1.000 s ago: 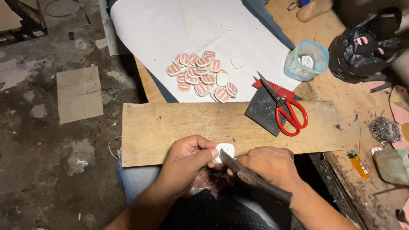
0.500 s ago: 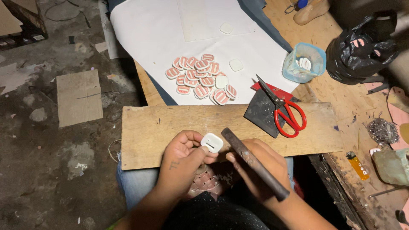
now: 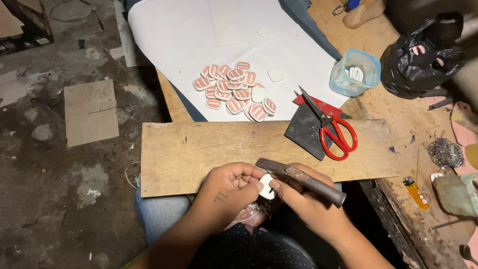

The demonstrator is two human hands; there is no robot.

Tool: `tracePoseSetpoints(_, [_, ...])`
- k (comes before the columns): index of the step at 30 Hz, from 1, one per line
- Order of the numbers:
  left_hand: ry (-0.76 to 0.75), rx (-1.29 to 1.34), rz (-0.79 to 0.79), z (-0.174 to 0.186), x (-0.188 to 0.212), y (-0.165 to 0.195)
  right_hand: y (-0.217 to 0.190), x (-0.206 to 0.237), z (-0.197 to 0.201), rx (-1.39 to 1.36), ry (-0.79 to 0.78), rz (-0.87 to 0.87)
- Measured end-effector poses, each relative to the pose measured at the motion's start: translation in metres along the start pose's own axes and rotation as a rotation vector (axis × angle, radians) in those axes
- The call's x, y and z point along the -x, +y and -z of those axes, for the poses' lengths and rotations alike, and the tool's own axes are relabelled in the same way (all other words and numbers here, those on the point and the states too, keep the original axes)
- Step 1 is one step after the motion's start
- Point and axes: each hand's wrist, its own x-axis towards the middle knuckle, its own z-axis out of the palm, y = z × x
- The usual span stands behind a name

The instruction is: The person repeatedly shapes small white sole pieces by striking them with a curved metal tool to imprint a pattern, then trims the edges with scissors. Finished pieces are placed on a white sheet on the table.

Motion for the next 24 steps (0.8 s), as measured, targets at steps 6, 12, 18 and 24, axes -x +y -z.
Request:
tracePoseSetpoints(6, [0.254,-0.107,0.028,0.008,-0.006,0.002,-0.008,0.006,0.004,0.27,0.134,0.759])
tracePoseSetpoints(12, [0.283,-0.045,-0.044,-0.001,-0.005,0.004,-0.006,0.012,-0.003,0.303,0.08,0.755])
tracePoseSetpoints(18, [0.214,-0.127,-0.079,-0.001,0.002,0.004,-0.004,0.008,-0.011,0.495,0.153,0.806])
tracePoseSetpoints(24, [0.134,-0.133,-0.028,0.016,-0.005,-0.007,0.001,0.006,-0.009,0.519,0.112,0.822])
